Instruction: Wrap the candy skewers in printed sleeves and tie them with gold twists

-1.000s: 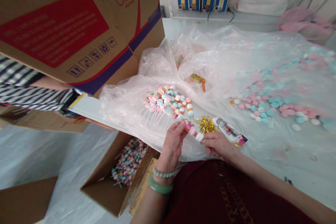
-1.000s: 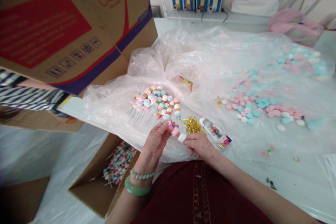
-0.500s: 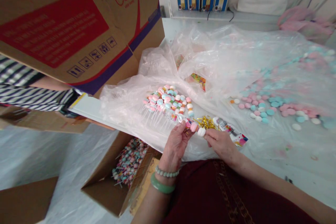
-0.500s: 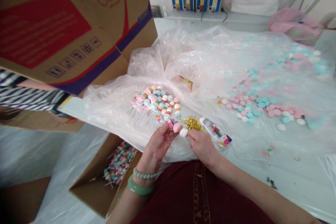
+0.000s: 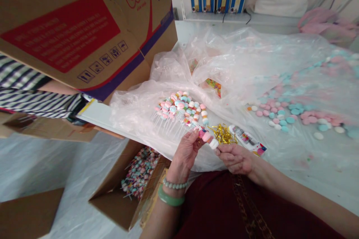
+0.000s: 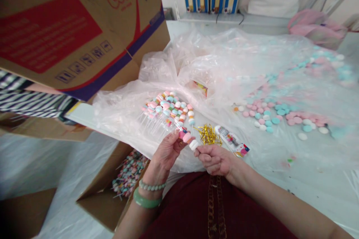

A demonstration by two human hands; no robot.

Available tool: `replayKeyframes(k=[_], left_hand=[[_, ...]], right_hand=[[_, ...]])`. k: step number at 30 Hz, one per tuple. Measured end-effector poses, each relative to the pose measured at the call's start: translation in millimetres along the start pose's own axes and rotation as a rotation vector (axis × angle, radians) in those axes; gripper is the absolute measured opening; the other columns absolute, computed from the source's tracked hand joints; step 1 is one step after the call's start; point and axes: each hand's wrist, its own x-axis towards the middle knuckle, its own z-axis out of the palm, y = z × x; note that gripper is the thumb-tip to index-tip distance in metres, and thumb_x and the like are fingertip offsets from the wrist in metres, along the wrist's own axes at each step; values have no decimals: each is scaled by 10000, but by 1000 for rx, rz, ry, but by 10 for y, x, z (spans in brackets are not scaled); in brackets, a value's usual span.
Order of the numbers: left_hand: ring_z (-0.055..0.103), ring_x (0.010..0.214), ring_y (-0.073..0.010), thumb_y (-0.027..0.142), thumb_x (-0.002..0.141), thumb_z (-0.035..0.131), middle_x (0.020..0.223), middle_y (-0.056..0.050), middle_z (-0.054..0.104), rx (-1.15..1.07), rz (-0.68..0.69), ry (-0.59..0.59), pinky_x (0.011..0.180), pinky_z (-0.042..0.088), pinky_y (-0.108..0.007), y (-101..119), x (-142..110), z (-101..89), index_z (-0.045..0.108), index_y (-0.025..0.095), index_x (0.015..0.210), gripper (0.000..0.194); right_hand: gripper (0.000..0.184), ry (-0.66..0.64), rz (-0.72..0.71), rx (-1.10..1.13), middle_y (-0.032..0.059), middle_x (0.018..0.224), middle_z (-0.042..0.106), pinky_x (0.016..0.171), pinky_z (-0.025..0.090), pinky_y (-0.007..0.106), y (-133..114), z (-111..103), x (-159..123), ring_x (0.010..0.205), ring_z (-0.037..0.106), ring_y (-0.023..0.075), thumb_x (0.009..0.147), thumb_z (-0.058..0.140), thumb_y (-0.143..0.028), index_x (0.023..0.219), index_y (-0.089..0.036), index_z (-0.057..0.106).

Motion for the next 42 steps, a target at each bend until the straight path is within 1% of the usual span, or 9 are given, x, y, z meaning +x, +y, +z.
replayKeyframes(k=[9, 13, 17, 21, 25, 31, 36, 39, 42], left_hand=[[656, 665, -173, 354, 891, 525, 740, -76, 697, -3, -125, 141, 684, 567, -326, 112, 79, -4, 665, 114, 808, 290], [664, 693, -154, 158, 834, 577, 790, -56, 708, -39, -21, 183, 669, 558, -271, 103, 116, 29, 667, 120, 850, 99], [683, 840, -185, 41, 767, 589, 906, -70, 719, -183, 26, 93, 782, 554, -301, 100, 133, 35, 664, 125, 943, 209], [681, 793, -182, 179, 826, 612, 869, -71, 711, -216, 26, 48, 782, 553, -324, 87, 118, 43, 655, 127, 999, 185], [667, 782, -175, 297, 821, 654, 835, -61, 691, -128, 136, 51, 807, 534, -335, -8, 96, 52, 659, 127, 957, 218], [659, 851, -182, 365, 790, 682, 845, -54, 687, -56, 157, 74, 710, 508, -265, -160, 81, 104, 651, 155, 927, 252], [655, 852, -177, 321, 784, 683, 828, -52, 684, -85, 145, 86, 770, 511, -283, -155, 109, 88, 658, 141, 862, 197], [651, 774, -160, 277, 775, 676, 777, -49, 683, -53, 91, 135, 755, 516, -277, -131, 130, 47, 661, 126, 775, 151], [636, 715, -139, 276, 785, 659, 734, -38, 680, -54, 54, 202, 739, 517, -270, -122, 136, 33, 652, 136, 729, 151]], right_hand=[[110, 36, 6, -113, -109, 448, 450, 253, 179, 103, -18, 27, 23, 276, 135, 12, 857, 531, -215, 885, -122, 584], [115, 105, 6, -174, -110, 443, 450, 254, 172, 109, -12, 55, 26, 274, 136, 10, 829, 554, -226, 873, -127, 593], [97, 180, 1, -187, -102, 461, 466, 259, 140, 111, -15, 102, 23, 279, 131, 5, 809, 543, -204, 850, -130, 589], [109, 215, -6, -208, -113, 442, 443, 253, 109, 123, -45, 119, 16, 279, 124, 11, 778, 546, -200, 854, -134, 588], [124, 364, -34, -301, -109, 434, 451, 261, 98, 136, -16, 154, 43, 268, 152, 11, 753, 560, -228, 838, -141, 582], [158, 751, -310, -693, -46, 436, 550, 288, 119, 193, 132, 302, 178, 250, 264, 40, 781, 563, -316, 716, -172, 548], [284, 910, -471, -1353, -12, 521, 558, 464, 297, 231, 130, 308, 166, 444, 459, 98, 856, 501, -292, 590, -195, 508], [241, 1001, -562, -1809, 39, 648, 598, 574, 316, 271, 109, 255, 109, 611, 522, 156, 899, 463, -247, 690, -199, 571], [199, 1018, -560, -1985, 70, 714, 612, 588, 306, 284, 114, 217, 66, 641, 520, 172, 910, 430, -172, 800, -200, 594]])
